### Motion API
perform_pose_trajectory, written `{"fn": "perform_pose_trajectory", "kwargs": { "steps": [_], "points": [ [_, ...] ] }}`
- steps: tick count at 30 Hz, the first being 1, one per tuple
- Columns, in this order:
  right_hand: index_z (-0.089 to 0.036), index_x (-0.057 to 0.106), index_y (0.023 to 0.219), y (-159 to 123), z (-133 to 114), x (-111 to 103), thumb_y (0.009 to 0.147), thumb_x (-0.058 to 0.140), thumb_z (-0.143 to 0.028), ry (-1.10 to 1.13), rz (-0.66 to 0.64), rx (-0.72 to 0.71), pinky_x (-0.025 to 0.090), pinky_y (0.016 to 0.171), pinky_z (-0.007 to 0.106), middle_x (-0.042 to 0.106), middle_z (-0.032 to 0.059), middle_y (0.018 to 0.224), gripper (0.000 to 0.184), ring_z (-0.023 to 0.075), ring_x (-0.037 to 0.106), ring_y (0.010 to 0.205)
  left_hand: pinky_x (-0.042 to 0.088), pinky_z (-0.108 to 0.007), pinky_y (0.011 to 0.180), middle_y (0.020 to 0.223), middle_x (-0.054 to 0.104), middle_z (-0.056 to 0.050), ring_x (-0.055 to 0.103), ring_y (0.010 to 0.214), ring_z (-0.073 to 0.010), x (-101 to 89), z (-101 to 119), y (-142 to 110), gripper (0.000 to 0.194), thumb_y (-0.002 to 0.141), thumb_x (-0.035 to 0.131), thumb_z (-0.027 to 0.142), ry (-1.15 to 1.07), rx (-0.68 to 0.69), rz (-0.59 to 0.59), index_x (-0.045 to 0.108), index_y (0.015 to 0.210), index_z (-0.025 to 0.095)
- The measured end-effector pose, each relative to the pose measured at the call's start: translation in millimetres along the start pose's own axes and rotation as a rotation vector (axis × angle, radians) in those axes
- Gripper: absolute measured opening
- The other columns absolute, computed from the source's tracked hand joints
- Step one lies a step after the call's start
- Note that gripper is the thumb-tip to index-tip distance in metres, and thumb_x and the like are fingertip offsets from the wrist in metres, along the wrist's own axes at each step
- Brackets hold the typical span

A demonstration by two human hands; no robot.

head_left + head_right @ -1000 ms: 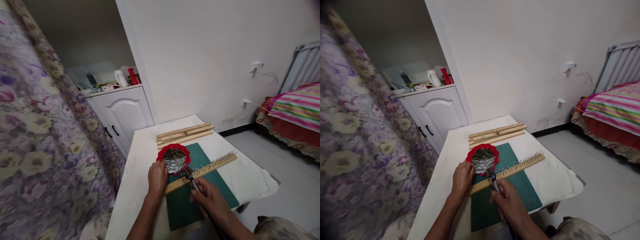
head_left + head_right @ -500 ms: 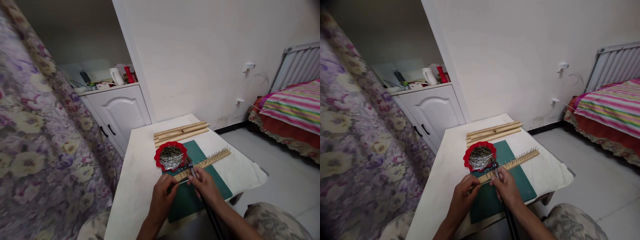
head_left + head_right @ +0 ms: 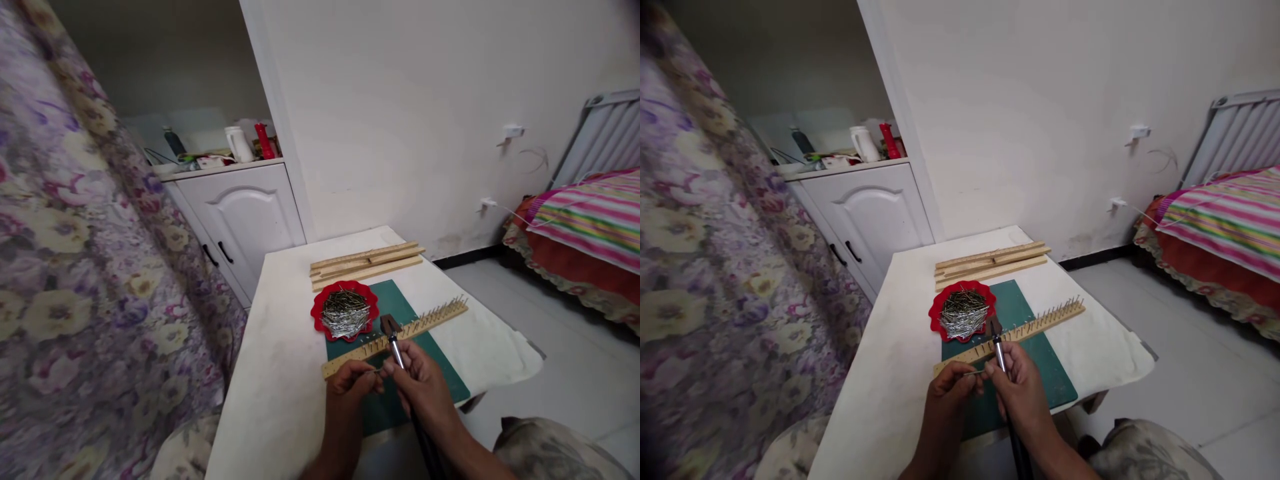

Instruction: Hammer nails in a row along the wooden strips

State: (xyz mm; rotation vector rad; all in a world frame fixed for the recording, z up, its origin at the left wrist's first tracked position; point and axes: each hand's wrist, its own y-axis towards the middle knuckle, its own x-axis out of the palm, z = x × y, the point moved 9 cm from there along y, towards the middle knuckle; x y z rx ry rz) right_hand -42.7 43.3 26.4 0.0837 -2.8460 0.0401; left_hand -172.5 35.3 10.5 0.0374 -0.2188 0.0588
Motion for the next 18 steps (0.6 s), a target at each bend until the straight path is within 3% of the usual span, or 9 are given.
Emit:
{"fn": "perform_pose_trajectory", "kwargs": {
  "steps": [6, 11, 16, 18],
  "points": [
    [-0.021, 0.048, 0.086, -0.7, 0.7, -1.2, 0.074, 0.067, -0.042, 0.022, 0.035, -0.01, 0.026, 0.026, 0.013, 0.054, -0.0079, 0.059, 0.031, 0.0014, 0.032, 0.028, 0.047, -0.026, 0.065, 0.063, 0.063, 0.0, 0.058, 0.064, -0.014, -5.7, -2.3, -2.5, 0.014, 0.065, 0.069, 0.028, 0.062, 0.037, 0.069, 0.064, 0.07, 0.016],
    [-0.021, 0.05, 0.083, -6.0, -1.9, 4.8, 0.072, 0.068, -0.043, 0.021, 0.042, 0.007, 0.026, 0.028, 0.014, 0.055, -0.0064, 0.06, 0.031, 0.0034, 0.034, 0.032, 0.047, -0.024, 0.066, 0.067, 0.061, 0.0, 0.056, 0.067, -0.0136, -11.8, 10.5, -4.6, 0.011, 0.068, 0.067, 0.026, 0.125, 0.135, 0.095, 0.063, 0.066, 0.016],
    [-0.021, 0.05, 0.086, -6.8, -3.0, 4.3, 0.076, 0.063, -0.044, -0.035, 0.02, 0.018, 0.026, 0.027, 0.015, 0.058, -0.0055, 0.065, 0.028, 0.0027, 0.033, 0.03, 0.046, -0.023, 0.066, 0.073, 0.061, 0.0, 0.056, 0.071, -0.0142, -36.9, 26.7, 14.6, 0.015, 0.074, 0.061, 0.032, 0.318, 0.175, 0.177, 0.062, 0.075, 0.017],
    [-0.021, 0.05, 0.087, -5.1, -7.3, -0.5, 0.077, 0.062, -0.044, -0.054, 0.042, 0.007, 0.026, 0.027, 0.015, 0.06, -0.0043, 0.067, 0.028, 0.002, 0.034, 0.029, 0.045, -0.022, 0.065, 0.072, 0.06, 0.0, 0.056, 0.07, -0.0144, -40.7, 30.0, 26.8, 0.017, 0.076, 0.06, 0.033, 0.44, 0.207, 0.157, 0.062, 0.075, 0.016]
  ]
}}
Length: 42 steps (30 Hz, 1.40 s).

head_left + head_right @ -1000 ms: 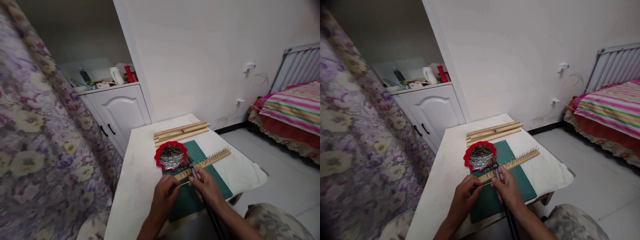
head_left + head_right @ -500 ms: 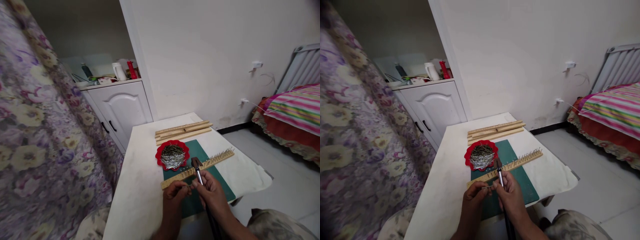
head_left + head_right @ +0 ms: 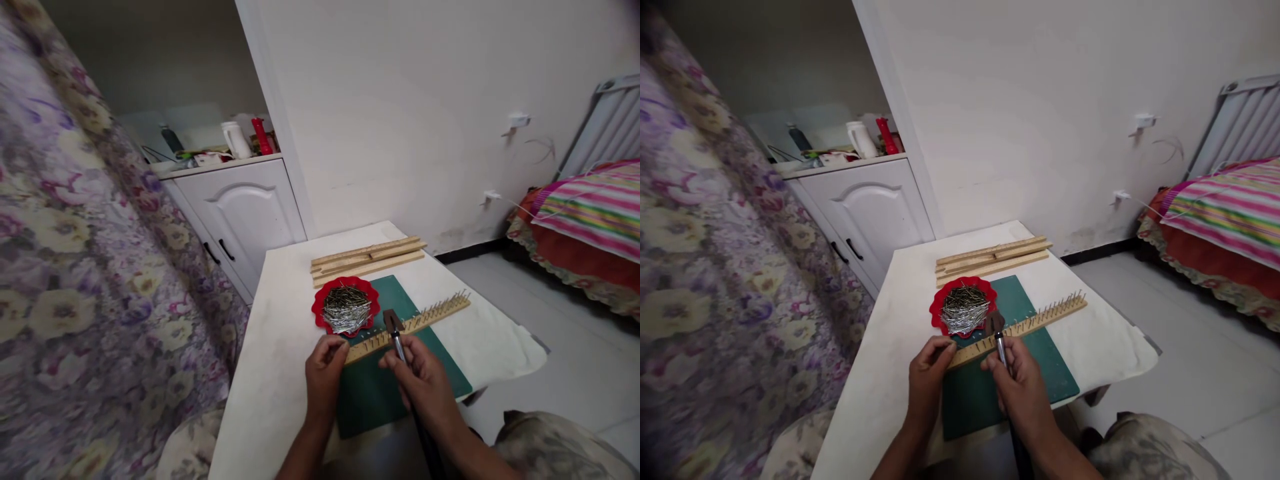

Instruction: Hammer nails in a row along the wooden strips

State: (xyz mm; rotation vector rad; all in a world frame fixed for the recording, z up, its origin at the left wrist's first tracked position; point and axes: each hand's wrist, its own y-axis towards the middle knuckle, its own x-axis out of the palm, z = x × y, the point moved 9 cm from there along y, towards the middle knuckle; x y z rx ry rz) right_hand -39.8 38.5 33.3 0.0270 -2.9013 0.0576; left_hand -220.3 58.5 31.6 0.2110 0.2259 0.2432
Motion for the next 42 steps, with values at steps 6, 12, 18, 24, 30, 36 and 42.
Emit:
{"fn": "perform_pose_trajectory", "kwargs": {
  "steps": [6, 12, 18, 24, 30, 36, 42],
  "points": [
    [-0.02, 0.05, 0.088, 3.0, -6.1, -5.1, 0.078, 0.061, -0.042, -0.009, 0.011, -0.02, 0.025, 0.027, 0.013, 0.063, -0.0028, 0.069, 0.026, 0.0004, 0.034, 0.028, 0.045, -0.023, 0.065, 0.074, 0.061, -0.001, 0.058, 0.072, -0.0153, 11.6, -7.5, 13.9, 0.019, 0.08, 0.054, 0.033, 0.225, 0.139, -0.058, 0.063, 0.076, 0.017],
    [-0.02, 0.051, 0.084, 1.2, -5.0, -3.4, 0.078, 0.061, -0.043, -0.034, 0.003, -0.009, 0.026, 0.027, 0.014, 0.06, -0.0044, 0.064, 0.026, 0.0015, 0.034, 0.028, 0.044, -0.023, 0.065, 0.076, 0.061, -0.001, 0.057, 0.071, -0.0142, 19.2, -11.1, 11.0, 0.018, 0.083, 0.05, 0.03, 0.333, 0.17, -0.11, 0.062, 0.077, 0.019],
    [-0.02, 0.049, 0.084, 1.8, -6.0, -1.7, 0.077, 0.061, -0.043, -0.044, -0.008, 0.009, 0.026, 0.027, 0.014, 0.063, -0.0029, 0.066, 0.027, 0.0014, 0.034, 0.027, 0.044, -0.023, 0.066, 0.077, 0.062, 0.0, 0.058, 0.072, -0.0138, 22.2, -9.8, 10.7, 0.014, 0.083, 0.049, 0.026, 0.42, 0.201, -0.123, 0.061, 0.077, 0.02],
    [-0.02, 0.048, 0.088, 4.0, 1.0, 5.0, 0.079, 0.059, -0.041, -0.041, -0.092, 0.023, 0.025, 0.026, 0.013, 0.062, -0.0044, 0.066, 0.026, 0.0005, 0.035, 0.026, 0.043, -0.022, 0.065, 0.078, 0.062, 0.001, 0.057, 0.071, -0.012, 25.1, -12.5, 10.8, 0.012, 0.081, 0.051, 0.022, 0.496, 0.223, -0.107, 0.063, 0.079, 0.02],
    [-0.019, 0.048, 0.09, 4.1, 18.3, 30.2, 0.083, 0.055, -0.034, -0.025, -0.299, 0.068, 0.023, 0.026, 0.011, 0.064, -0.0042, 0.068, 0.018, -0.001, 0.036, 0.025, 0.041, -0.02, 0.063, 0.077, 0.062, 0.001, 0.056, 0.07, -0.0113, 28.0, -15.3, 11.6, 0.012, 0.079, 0.051, 0.02, 0.523, 0.212, -0.116, 0.063, 0.077, 0.02],
    [-0.019, 0.047, 0.088, 6.1, 22.9, 43.3, 0.083, 0.053, -0.031, -0.038, -0.335, 0.072, 0.024, 0.025, 0.011, 0.063, -0.0052, 0.067, 0.014, -0.0006, 0.035, 0.024, 0.038, -0.019, 0.06, 0.074, 0.061, 0.001, 0.055, 0.067, -0.0109, 26.5, -20.2, 11.7, 0.013, 0.077, 0.049, 0.019, 0.53, 0.158, -0.114, 0.062, 0.074, 0.019],
    [-0.018, 0.047, 0.086, 4.6, 26.4, 46.9, 0.082, 0.052, -0.03, -0.045, -0.362, 0.088, 0.024, 0.024, 0.011, 0.063, -0.0054, 0.067, 0.013, -0.0009, 0.034, 0.024, 0.036, -0.019, 0.059, 0.07, 0.058, 0.002, 0.053, 0.066, -0.0106, 25.2, -23.9, 12.3, 0.015, 0.075, 0.046, 0.015, 0.534, 0.146, -0.101, 0.059, 0.07, 0.019]
  ]
}}
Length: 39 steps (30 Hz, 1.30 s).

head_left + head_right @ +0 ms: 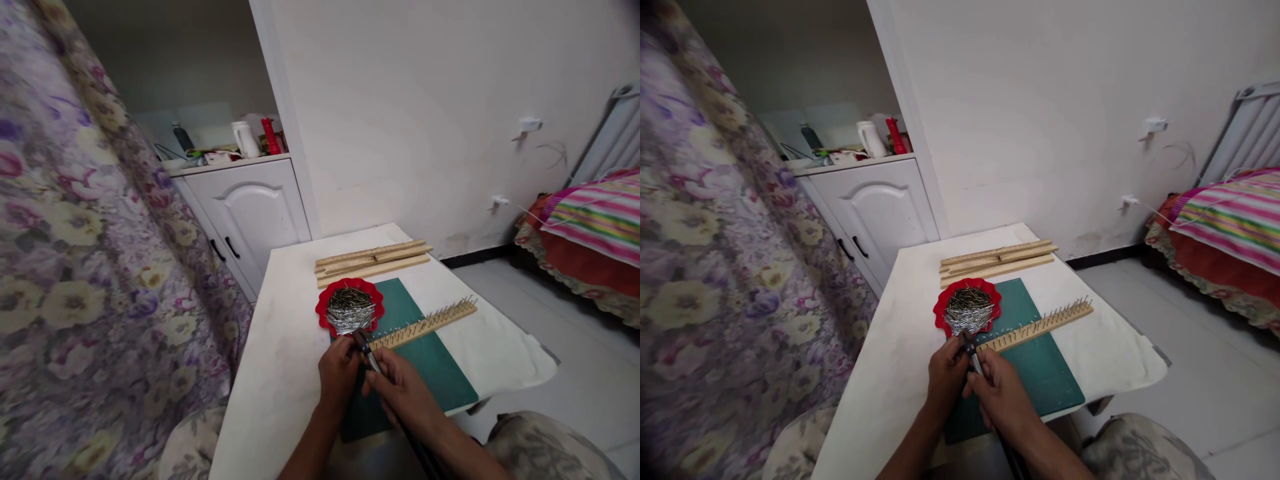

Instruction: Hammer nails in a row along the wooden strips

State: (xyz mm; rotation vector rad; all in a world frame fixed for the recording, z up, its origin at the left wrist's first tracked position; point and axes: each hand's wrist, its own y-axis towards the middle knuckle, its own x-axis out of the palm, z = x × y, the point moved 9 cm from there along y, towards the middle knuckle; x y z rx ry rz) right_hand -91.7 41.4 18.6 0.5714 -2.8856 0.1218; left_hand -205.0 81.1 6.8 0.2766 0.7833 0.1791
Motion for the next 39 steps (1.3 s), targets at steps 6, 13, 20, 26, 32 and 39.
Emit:
{"fn": "perform_pose_trajectory", "kwargs": {
  "steps": [6, 13, 20, 26, 32, 39],
  "points": [
    [-0.019, 0.047, 0.084, -0.7, -0.9, 0.9, 0.081, 0.051, -0.027, -0.008, 0.0, 0.008, 0.023, 0.025, 0.011, 0.062, -0.0059, 0.064, 0.01, -0.0008, 0.034, 0.023, 0.037, -0.02, 0.059, 0.069, 0.058, 0.002, 0.054, 0.065, -0.011, -0.1, 0.1, -0.3, 0.014, 0.076, 0.046, 0.015, 0.005, 0.01, 0.013, 0.059, 0.071, 0.019],
    [-0.019, 0.048, 0.089, -4.8, -9.9, -11.9, 0.083, 0.054, -0.037, 0.029, 0.063, -0.028, 0.023, 0.025, 0.011, 0.061, -0.0058, 0.065, 0.02, -0.0007, 0.034, 0.024, 0.044, -0.022, 0.067, 0.081, 0.064, -0.001, 0.059, 0.075, -0.0135, -8.7, 7.6, -0.7, 0.014, 0.08, 0.051, 0.021, -0.09, 0.104, -0.018, 0.064, 0.083, 0.02],
    [-0.02, 0.047, 0.085, -11.1, -17.0, -30.0, 0.083, 0.055, -0.041, 0.0, 0.148, -0.036, 0.022, 0.025, 0.012, 0.062, -0.0049, 0.065, 0.023, 0.0002, 0.034, 0.024, 0.044, -0.025, 0.071, 0.085, 0.062, -0.002, 0.058, 0.08, -0.0154, -41.8, 2.7, 35.6, 0.017, 0.085, 0.046, 0.023, 0.078, 0.121, 0.044, 0.063, 0.087, 0.021],
    [-0.02, 0.046, 0.085, -11.7, -13.3, -29.4, 0.083, 0.056, -0.041, 0.047, 0.136, -0.031, 0.021, 0.025, 0.012, 0.059, -0.0064, 0.064, 0.023, -0.0008, 0.032, 0.024, 0.042, -0.026, 0.075, 0.091, 0.063, -0.004, 0.057, 0.088, -0.0169, -16.5, 5.2, 75.6, 0.013, 0.082, 0.051, 0.021, 0.386, 0.124, -0.098, 0.063, 0.086, 0.02],
    [-0.02, 0.046, 0.087, -12.2, -16.2, -30.1, 0.082, 0.055, -0.042, 0.034, 0.136, -0.024, 0.021, 0.025, 0.013, 0.059, -0.006, 0.065, 0.024, -0.0004, 0.033, 0.024, 0.039, -0.024, 0.069, 0.094, 0.062, -0.004, 0.057, 0.087, -0.0169, -1.1, -1.4, 79.8, 0.015, 0.086, 0.047, 0.024, 0.59, 0.048, -0.174, 0.062, 0.087, 0.021],
    [-0.02, 0.045, 0.084, -12.6, -19.0, -31.4, 0.082, 0.054, -0.041, 0.038, 0.142, -0.039, 0.021, 0.025, 0.013, 0.059, -0.0063, 0.064, 0.023, -0.0003, 0.033, 0.023, 0.038, -0.025, 0.069, 0.093, 0.063, -0.005, 0.057, 0.086, -0.0173, -3.8, -1.3, 74.8, 0.018, 0.087, 0.043, 0.022, 0.648, 0.048, -0.188, 0.061, 0.087, 0.02]
  ]
}}
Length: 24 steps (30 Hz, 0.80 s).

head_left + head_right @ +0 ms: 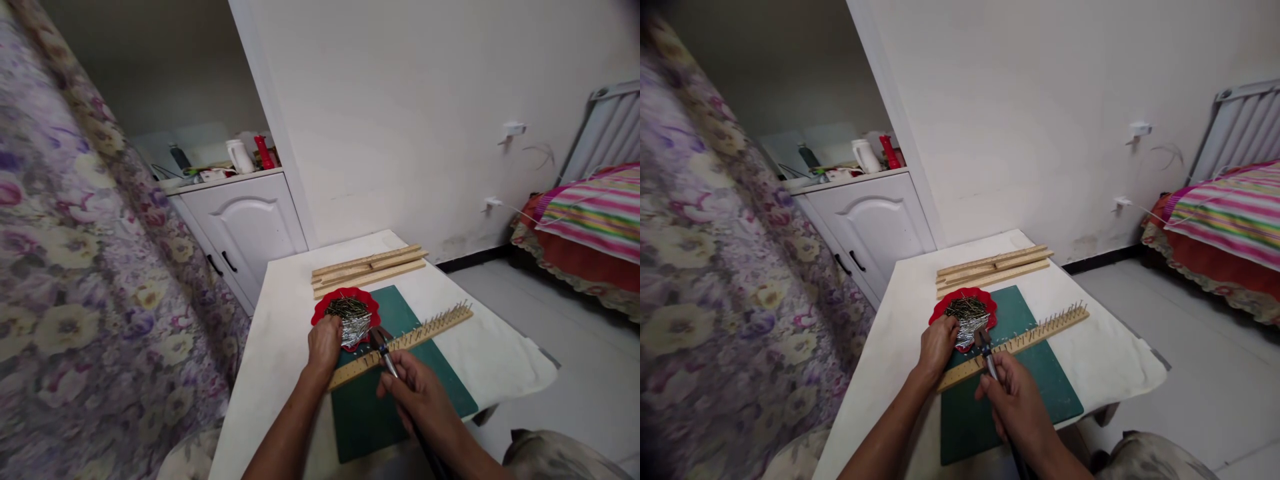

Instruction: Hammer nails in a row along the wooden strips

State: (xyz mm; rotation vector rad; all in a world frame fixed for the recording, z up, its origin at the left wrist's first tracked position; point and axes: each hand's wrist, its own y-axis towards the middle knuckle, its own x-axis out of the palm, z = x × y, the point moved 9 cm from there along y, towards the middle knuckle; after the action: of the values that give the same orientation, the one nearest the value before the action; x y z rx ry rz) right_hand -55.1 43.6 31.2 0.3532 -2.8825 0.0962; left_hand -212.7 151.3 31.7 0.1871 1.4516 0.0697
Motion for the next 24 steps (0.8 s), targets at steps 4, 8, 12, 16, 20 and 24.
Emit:
{"fn": "perform_pose_trajectory", "kwargs": {
  "steps": [4, 8, 12, 16, 20, 24],
  "points": [
    [-0.021, 0.045, 0.086, 0.2, 3.3, 0.6, 0.082, 0.054, -0.04, 0.015, -0.012, -0.002, 0.021, 0.025, 0.013, 0.061, -0.0058, 0.067, 0.022, -0.0003, 0.033, 0.024, 0.038, -0.025, 0.068, 0.091, 0.064, -0.005, 0.058, 0.085, -0.018, -2.3, -1.8, -2.6, 0.019, 0.086, 0.042, 0.019, 0.039, -0.007, 0.001, 0.061, 0.087, 0.02],
    [-0.02, 0.046, 0.083, 0.1, 4.7, -0.2, 0.082, 0.055, -0.04, 0.009, -0.007, 0.004, 0.02, 0.025, 0.013, 0.061, -0.0058, 0.065, 0.022, -0.0003, 0.032, 0.024, 0.038, -0.026, 0.068, 0.088, 0.064, -0.007, 0.06, 0.081, -0.0189, -3.0, -4.2, -2.3, 0.023, 0.087, 0.039, 0.018, 0.076, -0.02, -0.011, 0.061, 0.085, 0.018],
    [-0.021, 0.046, 0.085, 1.4, 4.9, -2.3, 0.082, 0.055, -0.042, 0.011, 0.0, -0.013, 0.02, 0.025, 0.013, 0.062, -0.0059, 0.065, 0.023, 0.0008, 0.034, 0.024, 0.039, -0.027, 0.067, 0.088, 0.064, -0.009, 0.06, 0.081, -0.0206, -6.6, -4.9, -3.9, 0.024, 0.087, 0.037, 0.019, 0.107, -0.026, -0.011, 0.061, 0.087, 0.017],
    [-0.02, 0.046, 0.086, 3.0, 5.7, -3.7, 0.082, 0.055, -0.042, 0.009, 0.006, -0.019, 0.02, 0.024, 0.013, 0.061, -0.0061, 0.064, 0.024, 0.0004, 0.033, 0.023, 0.038, -0.028, 0.069, 0.09, 0.064, -0.009, 0.059, 0.085, -0.0218, -15.5, -5.3, -11.8, 0.022, 0.087, 0.038, 0.021, 0.127, -0.027, 0.006, 0.06, 0.088, 0.018],
    [-0.021, 0.046, 0.085, 7.2, 8.0, -2.9, 0.079, 0.057, -0.044, -0.009, 0.003, -0.028, 0.023, 0.025, 0.014, 0.062, -0.006, 0.064, 0.027, 0.0015, 0.034, 0.023, 0.038, -0.027, 0.071, 0.087, 0.063, -0.006, 0.057, 0.083, -0.02, -26.9, -6.2, -27.1, 0.018, 0.087, 0.04, 0.021, 0.081, -0.02, 0.066, 0.058, 0.086, 0.02],
    [-0.021, 0.046, 0.083, 13.5, 9.3, -3.8, 0.077, 0.06, -0.043, -0.035, 0.045, -0.044, 0.025, 0.026, 0.015, 0.059, -0.0074, 0.062, 0.027, 0.0016, 0.032, 0.024, 0.04, -0.027, 0.072, 0.084, 0.062, -0.005, 0.057, 0.081, -0.0182, -37.6, 4.5, -52.3, 0.019, 0.088, 0.037, 0.02, -0.137, 0.065, 0.161, 0.056, 0.084, 0.02]
  ]
}}
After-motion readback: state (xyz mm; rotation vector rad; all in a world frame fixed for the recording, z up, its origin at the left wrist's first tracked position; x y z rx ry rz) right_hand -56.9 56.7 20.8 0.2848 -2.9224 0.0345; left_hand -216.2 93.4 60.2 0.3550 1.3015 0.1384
